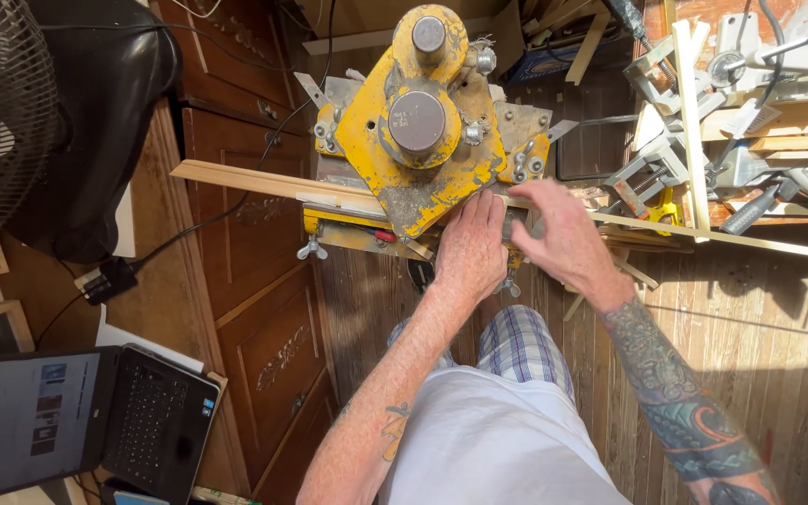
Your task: Trimming thin wooden strips using a manual miter trimmer and inspecting the cuts
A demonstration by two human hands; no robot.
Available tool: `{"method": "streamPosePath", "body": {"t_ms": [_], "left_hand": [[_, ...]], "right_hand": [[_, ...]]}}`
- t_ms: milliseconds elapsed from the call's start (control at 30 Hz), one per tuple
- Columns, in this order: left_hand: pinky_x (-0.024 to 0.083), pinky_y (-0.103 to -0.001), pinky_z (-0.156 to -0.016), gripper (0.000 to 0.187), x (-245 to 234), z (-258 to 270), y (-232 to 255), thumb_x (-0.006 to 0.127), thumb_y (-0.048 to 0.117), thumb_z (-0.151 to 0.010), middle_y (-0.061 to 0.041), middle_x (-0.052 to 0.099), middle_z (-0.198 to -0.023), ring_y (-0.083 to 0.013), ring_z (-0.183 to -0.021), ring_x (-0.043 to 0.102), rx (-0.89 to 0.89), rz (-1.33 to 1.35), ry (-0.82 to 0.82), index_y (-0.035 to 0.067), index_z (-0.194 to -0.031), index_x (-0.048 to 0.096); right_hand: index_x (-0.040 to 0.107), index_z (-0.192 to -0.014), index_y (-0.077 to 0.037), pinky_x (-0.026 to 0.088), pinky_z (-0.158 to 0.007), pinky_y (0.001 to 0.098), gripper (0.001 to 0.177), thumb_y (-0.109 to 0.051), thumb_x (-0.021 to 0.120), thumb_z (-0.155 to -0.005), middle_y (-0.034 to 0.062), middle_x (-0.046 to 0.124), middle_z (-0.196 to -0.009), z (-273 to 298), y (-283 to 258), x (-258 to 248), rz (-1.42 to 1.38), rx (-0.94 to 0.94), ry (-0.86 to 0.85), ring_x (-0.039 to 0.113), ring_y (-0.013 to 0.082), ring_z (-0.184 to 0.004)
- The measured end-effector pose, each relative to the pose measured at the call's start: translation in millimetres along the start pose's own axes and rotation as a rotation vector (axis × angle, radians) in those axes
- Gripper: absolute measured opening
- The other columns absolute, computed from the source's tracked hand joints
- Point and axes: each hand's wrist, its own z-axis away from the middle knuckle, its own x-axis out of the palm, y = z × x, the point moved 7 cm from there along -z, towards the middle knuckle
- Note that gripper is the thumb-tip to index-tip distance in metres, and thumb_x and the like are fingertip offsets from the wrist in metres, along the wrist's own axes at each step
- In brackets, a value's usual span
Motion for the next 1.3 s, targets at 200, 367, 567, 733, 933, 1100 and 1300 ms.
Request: {"method": "streamPosePath", "body": {"t_ms": [200,367,567,733,933,1100,1300], "left_hand": [[0.039,-0.042,-0.115,0.060,16.5,3.5,-4.0,0.058,0.018,-0.083,-0.019,0.053,-0.141,-0.0304,-0.136,0.050,0.012,0.080,0.044,0.001,-0.140,0.049],[0.041,-0.040,-0.114,0.059,-9.4,0.3,-1.4,0.055,0.018,-0.086,-0.015,0.053,-0.143,-0.0267,-0.137,0.050,0.021,0.025,0.048,0.005,-0.143,0.049],[0.043,-0.037,-0.113,0.065,6.4,3.5,-1.6,0.063,0.022,-0.080,-0.013,0.055,-0.141,-0.0241,-0.135,0.052,0.034,-0.052,0.015,0.006,-0.141,0.049],[0.039,-0.038,-0.118,0.084,-16.9,2.4,10.1,0.080,0.034,-0.068,-0.017,0.053,-0.144,-0.0274,-0.138,0.050,0.100,-0.206,-0.016,0.004,-0.140,0.047],[0.035,-0.042,-0.122,0.093,1.6,7.6,4.7,0.088,0.043,-0.059,-0.023,0.053,-0.143,-0.0333,-0.139,0.050,0.120,-0.216,-0.039,0.002,-0.135,0.053],[0.041,-0.048,-0.118,0.041,34.7,9.7,-0.9,0.070,0.023,-0.085,-0.030,0.059,-0.132,-0.0402,-0.131,0.056,0.134,-0.073,0.329,-0.004,-0.116,0.063],[0.039,-0.039,-0.121,0.034,-4.9,24.0,-5.5,0.052,0.026,-0.096,-0.021,0.055,-0.146,-0.0314,-0.137,0.053,0.113,-0.233,0.245,0.008,-0.123,0.061]], "right_hand": [[0.045,-0.153,-0.013,0.035,-0.113,0.0542,0.061,-0.026,0.056,-0.095,0.0148,0.055,-0.147,2.9,6.3,26.0,0.000,0.038,-0.167,0.047,0.0331,-0.142],[0.049,-0.152,-0.015,0.033,-0.114,0.0531,0.061,-0.029,0.058,-0.093,0.0118,0.053,-0.145,-2.2,27.3,38.5,-0.019,0.008,-0.070,0.047,0.0312,-0.139],[0.051,-0.152,-0.018,0.040,-0.107,0.0508,0.070,-0.039,0.071,-0.088,0.0090,0.052,-0.138,-0.8,38.7,53.5,0.003,0.015,-0.037,0.049,0.0310,-0.132],[0.056,-0.147,-0.015,0.044,-0.104,0.0498,0.077,-0.037,0.082,-0.077,0.0090,0.054,-0.131,0.6,32.7,60.7,0.057,0.041,0.074,0.052,0.0304,-0.126],[0.056,-0.142,-0.014,0.043,-0.101,0.0480,0.071,-0.043,0.076,-0.081,0.0099,0.052,-0.124,0.2,24.9,81.2,0.098,0.071,0.268,0.051,0.0322,-0.119],[0.062,-0.129,-0.011,0.041,-0.092,0.0430,0.047,-0.035,0.069,-0.090,0.0109,0.052,-0.113,1.7,9.1,78.7,0.227,-0.061,0.412,0.052,0.0323,-0.109],[0.063,-0.119,0.002,0.041,-0.086,0.0442,0.031,-0.022,0.067,-0.100,0.0180,0.058,-0.112,0.7,-26.7,67.9,0.227,-0.186,0.439,0.048,0.0333,-0.094]]}}
